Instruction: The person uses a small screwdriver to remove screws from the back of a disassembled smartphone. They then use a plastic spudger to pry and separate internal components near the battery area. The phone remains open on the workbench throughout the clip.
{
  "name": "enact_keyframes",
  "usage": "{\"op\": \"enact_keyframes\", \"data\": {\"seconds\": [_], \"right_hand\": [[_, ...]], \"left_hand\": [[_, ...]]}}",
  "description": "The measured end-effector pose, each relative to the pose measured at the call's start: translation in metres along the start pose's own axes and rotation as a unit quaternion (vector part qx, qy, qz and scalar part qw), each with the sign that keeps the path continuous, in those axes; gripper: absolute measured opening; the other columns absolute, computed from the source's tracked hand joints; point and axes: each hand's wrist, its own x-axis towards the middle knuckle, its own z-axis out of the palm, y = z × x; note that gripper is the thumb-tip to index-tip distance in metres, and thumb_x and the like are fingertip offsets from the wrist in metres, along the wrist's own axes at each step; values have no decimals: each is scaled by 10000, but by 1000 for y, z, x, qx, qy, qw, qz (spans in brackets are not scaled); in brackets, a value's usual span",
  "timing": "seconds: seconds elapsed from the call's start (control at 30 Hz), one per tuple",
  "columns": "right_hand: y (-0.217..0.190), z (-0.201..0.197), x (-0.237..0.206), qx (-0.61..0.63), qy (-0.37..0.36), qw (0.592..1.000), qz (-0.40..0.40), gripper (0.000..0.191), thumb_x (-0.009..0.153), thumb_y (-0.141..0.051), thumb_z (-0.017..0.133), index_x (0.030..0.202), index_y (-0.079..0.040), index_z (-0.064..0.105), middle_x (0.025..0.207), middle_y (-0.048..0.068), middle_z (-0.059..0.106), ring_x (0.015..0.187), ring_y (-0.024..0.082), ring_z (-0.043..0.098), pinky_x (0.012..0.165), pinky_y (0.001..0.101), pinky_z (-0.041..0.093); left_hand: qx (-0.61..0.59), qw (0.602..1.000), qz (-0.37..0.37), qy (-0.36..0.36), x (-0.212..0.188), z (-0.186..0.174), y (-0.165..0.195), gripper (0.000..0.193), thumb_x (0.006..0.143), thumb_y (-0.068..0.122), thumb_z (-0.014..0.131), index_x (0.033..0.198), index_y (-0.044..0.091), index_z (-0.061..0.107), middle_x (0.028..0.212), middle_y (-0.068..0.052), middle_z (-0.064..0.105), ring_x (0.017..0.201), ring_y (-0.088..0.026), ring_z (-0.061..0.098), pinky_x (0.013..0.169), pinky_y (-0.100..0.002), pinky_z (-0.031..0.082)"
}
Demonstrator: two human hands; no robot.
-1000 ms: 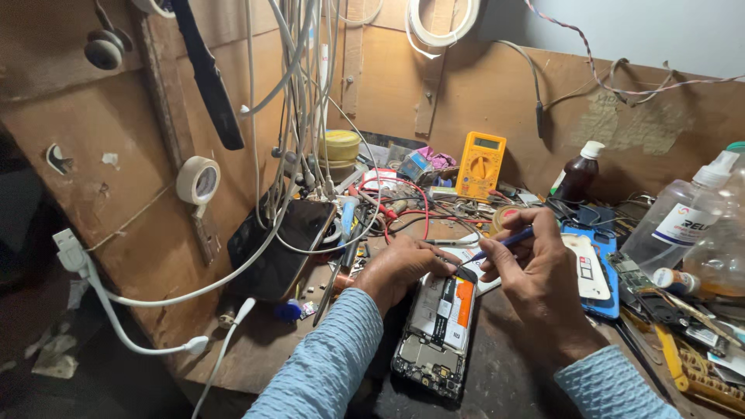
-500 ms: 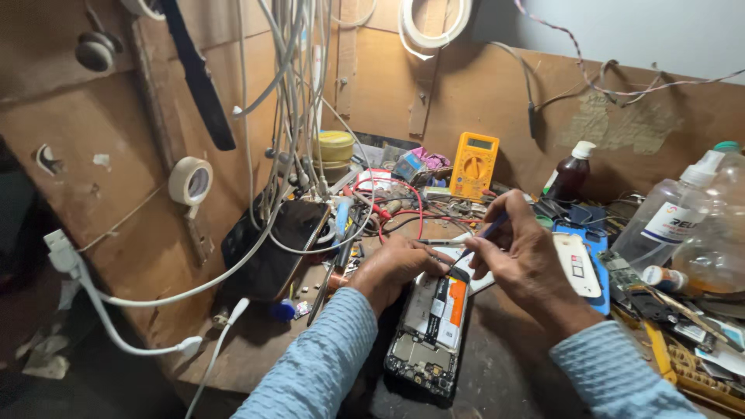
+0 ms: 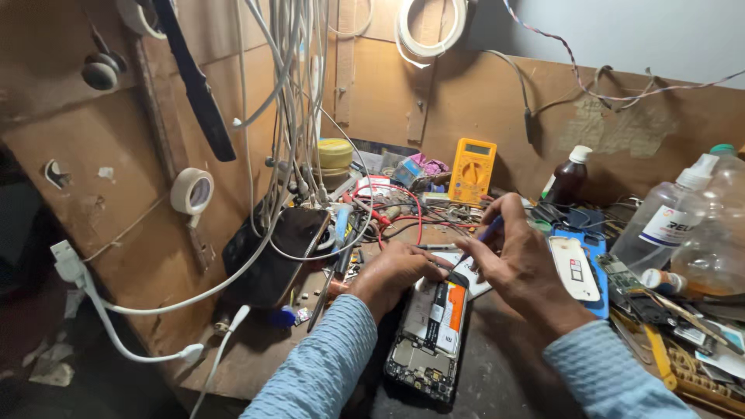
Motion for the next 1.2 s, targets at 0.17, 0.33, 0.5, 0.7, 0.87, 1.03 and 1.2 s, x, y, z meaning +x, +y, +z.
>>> {"op": "enact_keyframes", "data": {"seconds": [0.17, 0.33, 0.5, 0.7, 0.87, 1.03, 1.2], "right_hand": [[-1, -2, 1, 126, -53, 990, -27, 327, 856, -23, 699, 1062, -48, 447, 794, 70, 640, 620, 145, 693, 446, 306, 583], [-6, 0, -1, 21, -19, 1000, -2, 325, 887, -61, 742, 1033, -40, 452, 727, 89, 649, 547, 165, 670, 443, 323, 538], [-7, -1, 0, 66, -32, 997, 20, 315, 870, -22, 714, 1051, -51, 458, 694, 79, 632, 533, 148, 653, 441, 312, 526], [-5, -1, 2, 136, -58, 988, -34, 330, 856, 5, 674, 1073, -62, 435, 833, 23, 658, 632, 98, 675, 491, 274, 587], [-5, 0, 0, -3, -2, 1000, 25, 353, 875, -69, 770, 1046, -53, 462, 692, 83, 640, 554, 170, 659, 462, 340, 508], [-3, -1, 2, 103, -50, 993, -9, 341, 861, -28, 705, 1062, -54, 431, 801, 64, 648, 641, 135, 712, 508, 300, 604], [1, -3, -1, -49, -3, 999, 8, 377, 888, -114, 808, 1033, -49, 466, 738, 121, 676, 626, 185, 679, 515, 345, 533]], "left_hand": [[29, 999, 3, 13, -2, -1, -1, 296, 775, -24, 694, 1056, -42, 787, 922, -130, 773, 844, -180, 698, 782, -272, 531], [13, 1000, 10, 9, -1, -1, -2, 284, 782, -13, 696, 1051, -44, 783, 924, -129, 773, 851, -181, 706, 788, -275, 540], [7, 1000, -2, 3, 3, -2, -4, 288, 772, -12, 700, 1046, -42, 781, 922, -129, 772, 839, -189, 708, 779, -285, 546], [12, 1000, 9, -1, 3, -2, -5, 284, 781, -19, 697, 1051, -52, 780, 926, -135, 772, 856, -191, 699, 789, -281, 530], [13, 1000, 6, -1, 6, 0, -5, 286, 768, -24, 692, 1041, -48, 776, 933, -126, 781, 868, -189, 710, 793, -288, 536], [2, 1000, 17, 5, 3, -1, -6, 265, 780, -20, 705, 1032, -55, 780, 929, -137, 773, 862, -197, 701, 798, -286, 532], [47, 999, 1, 25, 3, 0, -2, 288, 757, -14, 701, 1029, -15, 796, 929, -119, 779, 837, -173, 693, 767, -286, 526]]}}
